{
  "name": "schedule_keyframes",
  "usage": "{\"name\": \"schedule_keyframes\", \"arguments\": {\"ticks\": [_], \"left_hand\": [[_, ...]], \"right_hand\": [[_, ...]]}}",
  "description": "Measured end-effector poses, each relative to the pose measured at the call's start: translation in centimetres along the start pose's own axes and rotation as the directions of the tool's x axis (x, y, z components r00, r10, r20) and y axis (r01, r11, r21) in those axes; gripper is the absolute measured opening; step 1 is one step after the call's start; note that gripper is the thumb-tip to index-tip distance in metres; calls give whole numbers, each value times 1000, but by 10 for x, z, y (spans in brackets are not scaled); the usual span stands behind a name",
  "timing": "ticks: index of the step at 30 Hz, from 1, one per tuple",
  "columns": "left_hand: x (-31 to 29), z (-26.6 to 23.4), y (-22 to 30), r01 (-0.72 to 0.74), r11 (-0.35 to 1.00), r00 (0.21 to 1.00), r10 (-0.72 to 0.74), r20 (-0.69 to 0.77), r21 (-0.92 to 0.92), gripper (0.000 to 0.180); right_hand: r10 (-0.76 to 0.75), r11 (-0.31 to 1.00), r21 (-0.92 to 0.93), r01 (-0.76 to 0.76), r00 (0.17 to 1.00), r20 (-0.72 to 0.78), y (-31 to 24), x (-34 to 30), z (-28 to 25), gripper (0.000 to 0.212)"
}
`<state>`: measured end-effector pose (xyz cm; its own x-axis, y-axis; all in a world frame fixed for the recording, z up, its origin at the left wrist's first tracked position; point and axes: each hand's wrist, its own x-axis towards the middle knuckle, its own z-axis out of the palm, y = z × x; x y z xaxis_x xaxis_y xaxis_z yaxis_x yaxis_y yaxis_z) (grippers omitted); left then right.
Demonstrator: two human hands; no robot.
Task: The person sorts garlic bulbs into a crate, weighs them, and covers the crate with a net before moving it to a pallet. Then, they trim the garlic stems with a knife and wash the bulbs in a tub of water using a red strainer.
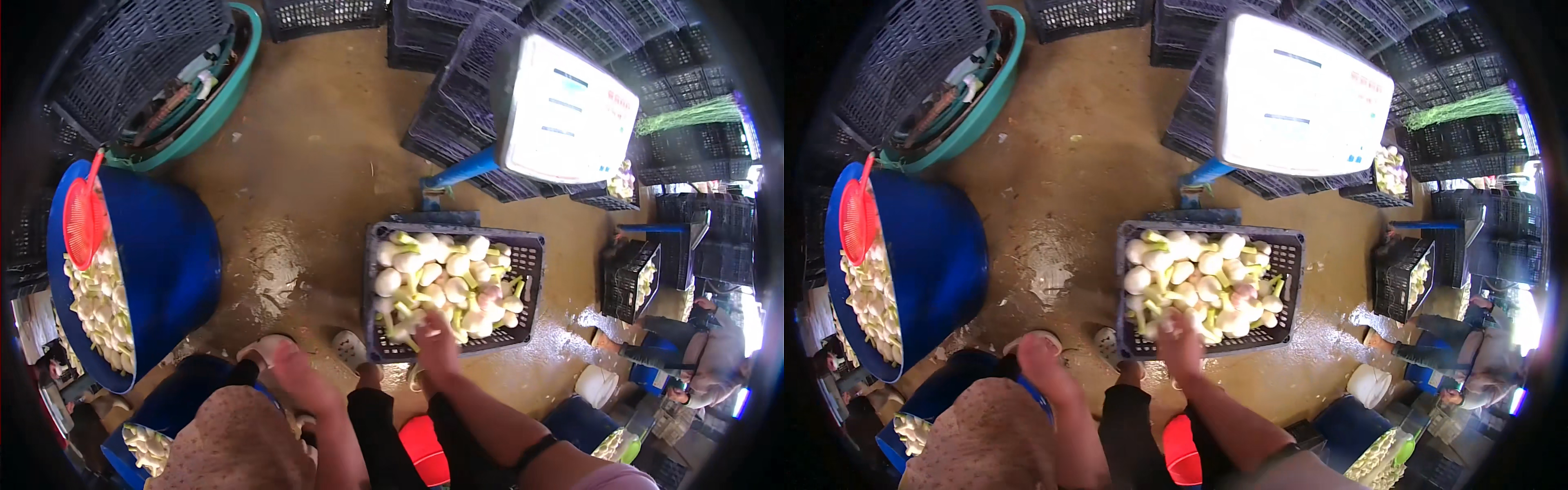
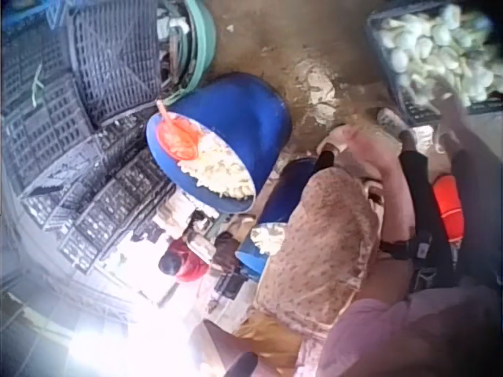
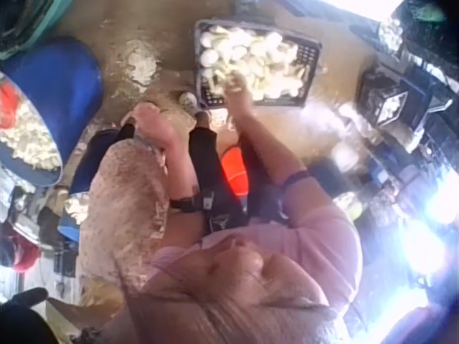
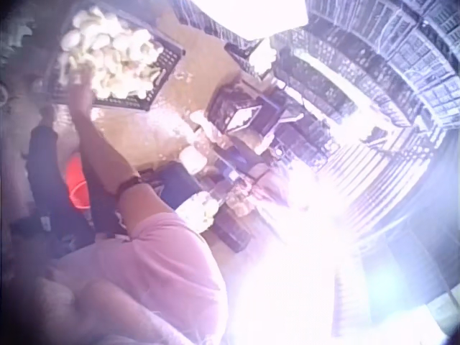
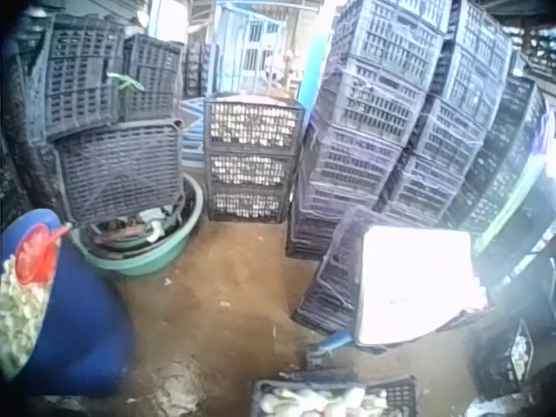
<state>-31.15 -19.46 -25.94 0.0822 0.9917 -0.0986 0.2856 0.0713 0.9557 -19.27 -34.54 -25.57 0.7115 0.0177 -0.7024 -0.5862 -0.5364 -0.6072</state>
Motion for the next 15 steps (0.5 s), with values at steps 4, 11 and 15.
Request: {"name": "schedule_keyframes", "arguments": {"ticks": [4, 11, 15], "left_hand": [[-85, 92, 7, 125, 978, 769, -201, 607, 165, 31], [-157, 205, -37, -574, 777, 457, 43, 888, 259, 28], [-153, 212, -58, -614, 747, 565, 191, 803, 254, 23]], "right_hand": [[-689, 274, -913, 301, 724, 32, 24, 69, -128, 51], [-383, 620, -745, 247, 923, -12, 73, 132, -212, 38], [-236, 742, -667, 67, 957, -166, 81, 123, -216, 37]]}}
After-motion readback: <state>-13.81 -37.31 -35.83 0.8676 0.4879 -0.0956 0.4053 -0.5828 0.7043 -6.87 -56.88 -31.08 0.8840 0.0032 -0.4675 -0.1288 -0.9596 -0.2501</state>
